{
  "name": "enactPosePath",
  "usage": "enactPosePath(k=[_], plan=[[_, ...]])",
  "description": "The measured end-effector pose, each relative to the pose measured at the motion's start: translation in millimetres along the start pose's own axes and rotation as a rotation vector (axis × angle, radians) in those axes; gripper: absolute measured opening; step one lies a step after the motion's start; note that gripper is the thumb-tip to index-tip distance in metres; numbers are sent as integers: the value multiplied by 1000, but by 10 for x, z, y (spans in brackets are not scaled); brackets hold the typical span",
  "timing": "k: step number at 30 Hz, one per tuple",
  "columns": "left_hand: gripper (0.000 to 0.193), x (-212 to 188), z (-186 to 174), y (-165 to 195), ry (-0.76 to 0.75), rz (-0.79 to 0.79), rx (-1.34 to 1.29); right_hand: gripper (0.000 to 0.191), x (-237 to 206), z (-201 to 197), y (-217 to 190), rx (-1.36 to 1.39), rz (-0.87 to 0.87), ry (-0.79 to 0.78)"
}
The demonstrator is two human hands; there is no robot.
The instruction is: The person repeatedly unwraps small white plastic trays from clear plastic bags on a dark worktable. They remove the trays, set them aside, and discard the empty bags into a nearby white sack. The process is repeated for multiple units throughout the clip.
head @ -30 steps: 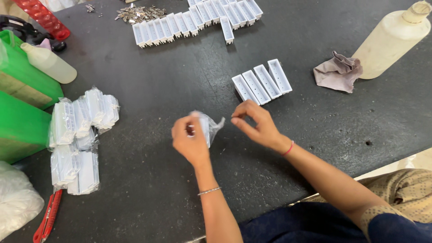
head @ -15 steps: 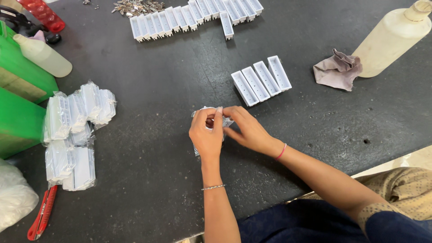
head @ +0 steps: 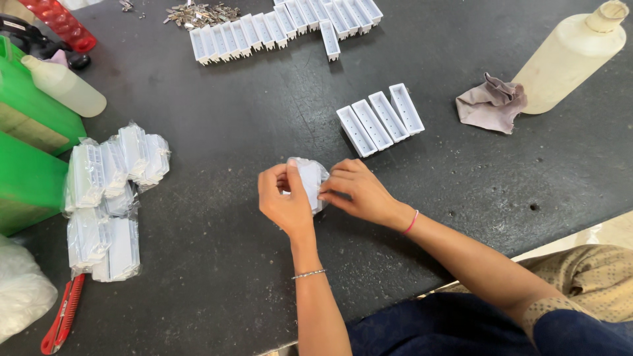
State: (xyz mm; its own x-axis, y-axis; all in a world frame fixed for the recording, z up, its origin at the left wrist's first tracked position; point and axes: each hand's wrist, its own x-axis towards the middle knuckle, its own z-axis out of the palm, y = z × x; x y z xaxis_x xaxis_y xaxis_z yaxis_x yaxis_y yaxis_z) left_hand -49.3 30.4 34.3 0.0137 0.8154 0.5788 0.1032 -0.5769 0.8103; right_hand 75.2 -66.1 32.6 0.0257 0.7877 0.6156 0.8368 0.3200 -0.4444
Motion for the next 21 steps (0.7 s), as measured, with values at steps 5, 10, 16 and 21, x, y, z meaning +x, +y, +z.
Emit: enactPosePath(k=[5, 10, 16, 21], plan=[[11, 31, -56, 24, 71, -5, 58, 20, -6, -8, -82, -48, -165, 51], [9, 62, -91, 7, 92, -33, 31, 16, 0, -20, -169, -55, 17, -100], [6, 17, -73, -23, 16, 71, 38, 22, -60, 51, -89, -48, 181, -23], [8, 58, -55, 271, -39, 195, 243, 27, -113, 57, -5, -169, 327, -160]])
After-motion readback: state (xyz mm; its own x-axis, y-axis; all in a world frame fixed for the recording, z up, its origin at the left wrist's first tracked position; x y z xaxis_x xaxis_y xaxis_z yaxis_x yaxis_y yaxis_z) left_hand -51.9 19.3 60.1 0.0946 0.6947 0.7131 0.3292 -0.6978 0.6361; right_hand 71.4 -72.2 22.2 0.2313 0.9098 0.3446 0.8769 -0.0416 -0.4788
